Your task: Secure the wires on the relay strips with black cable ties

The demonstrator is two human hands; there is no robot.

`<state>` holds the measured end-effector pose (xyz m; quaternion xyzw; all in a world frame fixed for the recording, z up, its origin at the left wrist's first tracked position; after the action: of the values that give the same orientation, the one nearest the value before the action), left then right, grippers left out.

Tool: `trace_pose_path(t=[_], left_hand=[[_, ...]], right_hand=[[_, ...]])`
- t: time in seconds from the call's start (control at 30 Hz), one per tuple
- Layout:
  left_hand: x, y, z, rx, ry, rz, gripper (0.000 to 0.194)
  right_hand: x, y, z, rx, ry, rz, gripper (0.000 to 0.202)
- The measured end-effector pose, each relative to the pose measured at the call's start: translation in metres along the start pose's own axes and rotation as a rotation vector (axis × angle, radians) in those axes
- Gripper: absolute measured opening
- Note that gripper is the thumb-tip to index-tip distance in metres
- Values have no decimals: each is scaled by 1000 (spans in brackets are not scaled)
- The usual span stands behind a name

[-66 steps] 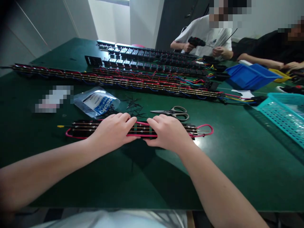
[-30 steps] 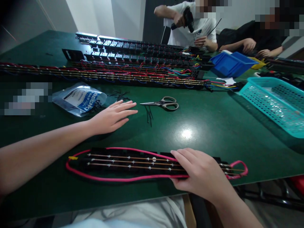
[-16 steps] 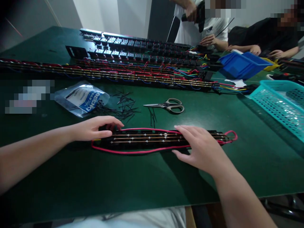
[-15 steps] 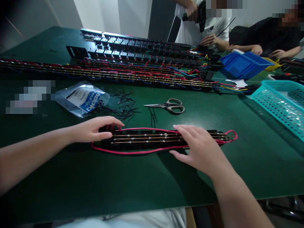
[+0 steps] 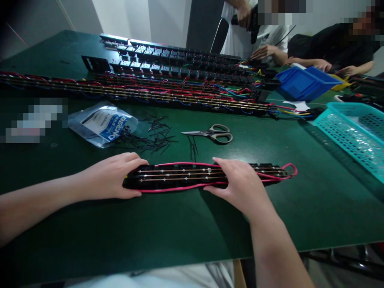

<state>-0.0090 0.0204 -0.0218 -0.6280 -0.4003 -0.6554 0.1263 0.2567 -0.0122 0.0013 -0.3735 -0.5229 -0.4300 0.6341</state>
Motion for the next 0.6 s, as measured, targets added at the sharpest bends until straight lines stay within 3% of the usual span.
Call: trace_pose_path(t=[0.17, 0.3, 0.4, 0.47, 0.6], left_hand=[[3, -1, 0, 1, 43, -9, 57], [3, -4, -1, -18, 82, -9, 56], [5, -7, 0, -37, 126, -11, 56], [8, -11, 1, -54, 156, -20, 57], [15, -20, 3, -99, 202, -64, 58]], right_hand=[[4, -22, 17, 60, -123, 18, 67], [2, -56, 46, 184, -321, 73, 79], [-5, -81, 69, 255, -492, 141, 80], [-13, -93, 81, 277, -598, 193, 70], [-29, -97, 102, 241, -745, 280, 70]])
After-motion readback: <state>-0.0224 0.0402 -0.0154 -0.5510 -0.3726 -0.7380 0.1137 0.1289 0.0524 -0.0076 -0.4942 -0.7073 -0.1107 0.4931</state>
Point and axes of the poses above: each hand's wrist, its own z-axis towards the middle knuckle, its own x-axis out of the back of the hand, y = z × x, the point moved 10 cm from there along z, towards the middle knuckle, and after that the axes turned 2 degrees about -x, right-handed, at the moved point
